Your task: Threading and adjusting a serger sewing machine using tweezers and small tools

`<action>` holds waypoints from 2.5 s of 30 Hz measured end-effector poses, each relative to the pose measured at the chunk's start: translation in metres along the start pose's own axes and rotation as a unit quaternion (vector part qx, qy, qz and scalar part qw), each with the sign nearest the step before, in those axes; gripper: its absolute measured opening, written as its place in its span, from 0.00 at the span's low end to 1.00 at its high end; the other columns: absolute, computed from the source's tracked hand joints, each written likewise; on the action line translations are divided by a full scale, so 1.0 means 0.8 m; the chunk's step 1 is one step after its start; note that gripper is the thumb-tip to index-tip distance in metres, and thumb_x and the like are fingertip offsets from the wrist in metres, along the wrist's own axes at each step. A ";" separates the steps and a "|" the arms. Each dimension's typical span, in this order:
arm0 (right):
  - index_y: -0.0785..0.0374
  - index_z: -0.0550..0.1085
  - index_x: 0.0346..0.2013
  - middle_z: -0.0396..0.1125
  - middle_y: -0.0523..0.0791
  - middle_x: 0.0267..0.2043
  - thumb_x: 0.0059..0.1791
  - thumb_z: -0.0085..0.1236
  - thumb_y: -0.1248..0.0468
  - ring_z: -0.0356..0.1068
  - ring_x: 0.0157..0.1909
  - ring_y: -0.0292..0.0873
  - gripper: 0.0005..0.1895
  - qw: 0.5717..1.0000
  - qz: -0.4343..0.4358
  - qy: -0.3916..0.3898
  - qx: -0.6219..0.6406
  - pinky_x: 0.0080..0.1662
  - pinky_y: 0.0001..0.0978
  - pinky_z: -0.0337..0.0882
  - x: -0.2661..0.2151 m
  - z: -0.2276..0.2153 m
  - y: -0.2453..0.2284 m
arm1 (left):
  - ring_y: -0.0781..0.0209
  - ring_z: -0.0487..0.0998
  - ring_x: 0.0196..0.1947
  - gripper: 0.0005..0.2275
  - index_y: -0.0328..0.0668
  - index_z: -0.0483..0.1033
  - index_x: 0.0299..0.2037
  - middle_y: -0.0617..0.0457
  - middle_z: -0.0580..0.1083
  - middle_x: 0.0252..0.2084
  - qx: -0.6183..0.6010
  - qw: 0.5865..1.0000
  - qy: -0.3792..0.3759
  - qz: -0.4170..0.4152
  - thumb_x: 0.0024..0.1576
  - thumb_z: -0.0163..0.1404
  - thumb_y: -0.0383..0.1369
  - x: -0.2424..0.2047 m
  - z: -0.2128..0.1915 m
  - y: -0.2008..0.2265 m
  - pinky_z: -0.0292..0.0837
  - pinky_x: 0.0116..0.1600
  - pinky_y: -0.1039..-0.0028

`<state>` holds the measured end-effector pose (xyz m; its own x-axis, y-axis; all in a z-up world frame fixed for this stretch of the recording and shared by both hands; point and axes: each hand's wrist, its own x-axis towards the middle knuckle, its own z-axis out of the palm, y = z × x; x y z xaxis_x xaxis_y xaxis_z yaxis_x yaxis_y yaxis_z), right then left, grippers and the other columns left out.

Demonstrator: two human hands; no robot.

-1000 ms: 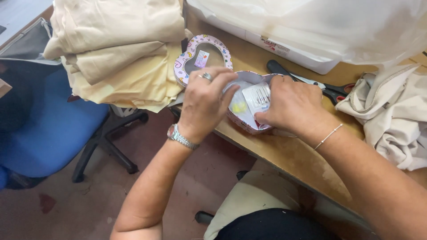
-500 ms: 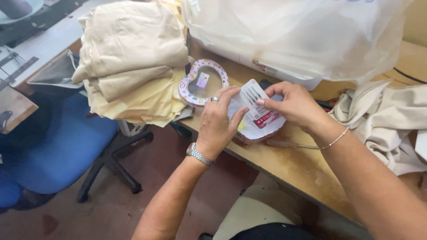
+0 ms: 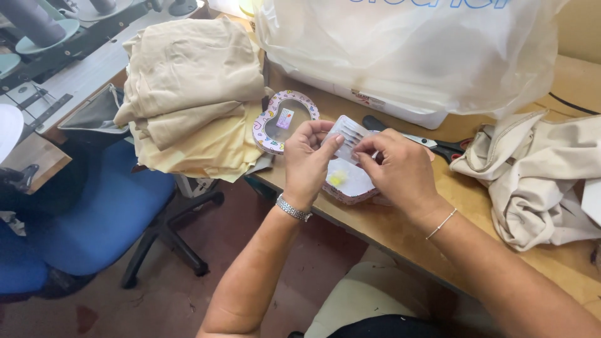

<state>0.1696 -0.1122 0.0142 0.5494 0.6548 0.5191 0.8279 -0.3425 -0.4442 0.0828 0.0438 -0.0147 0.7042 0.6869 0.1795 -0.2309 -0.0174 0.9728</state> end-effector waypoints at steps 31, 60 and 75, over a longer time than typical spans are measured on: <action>0.58 0.80 0.30 0.72 0.43 0.25 0.46 0.67 0.66 0.74 0.30 0.40 0.02 0.984 0.027 0.010 0.178 0.35 0.28 0.73 0.006 -0.009 -0.013 | 0.63 0.84 0.32 0.11 0.29 0.77 0.44 0.46 0.80 0.32 -0.122 0.992 0.023 -0.006 0.55 0.62 0.25 -0.015 0.008 -0.005 0.85 0.38 0.75; 0.56 0.79 0.27 0.73 0.43 0.22 0.48 0.65 0.62 0.76 0.30 0.43 0.05 0.994 0.007 -0.063 0.087 0.34 0.32 0.72 0.013 -0.006 0.003 | 0.64 0.83 0.32 0.11 0.27 0.78 0.43 0.44 0.80 0.31 -0.091 0.996 -0.008 -0.008 0.54 0.63 0.25 -0.011 0.005 -0.014 0.84 0.38 0.74; 0.54 0.77 0.26 0.70 0.43 0.20 0.44 0.65 0.62 0.74 0.28 0.42 0.04 0.995 0.053 -0.084 0.025 0.31 0.33 0.71 0.005 -0.106 -0.017 | 0.55 0.85 0.38 0.17 0.38 0.76 0.52 0.44 0.80 0.42 0.139 0.986 0.010 0.095 0.53 0.62 0.23 -0.014 0.007 0.030 0.85 0.41 0.64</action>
<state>0.1702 -0.1622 0.0846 0.6034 0.7217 0.3393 0.7573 -0.3851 -0.5275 0.0733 0.0318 0.0072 0.6517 0.6661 0.3627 -0.1631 -0.3439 0.9247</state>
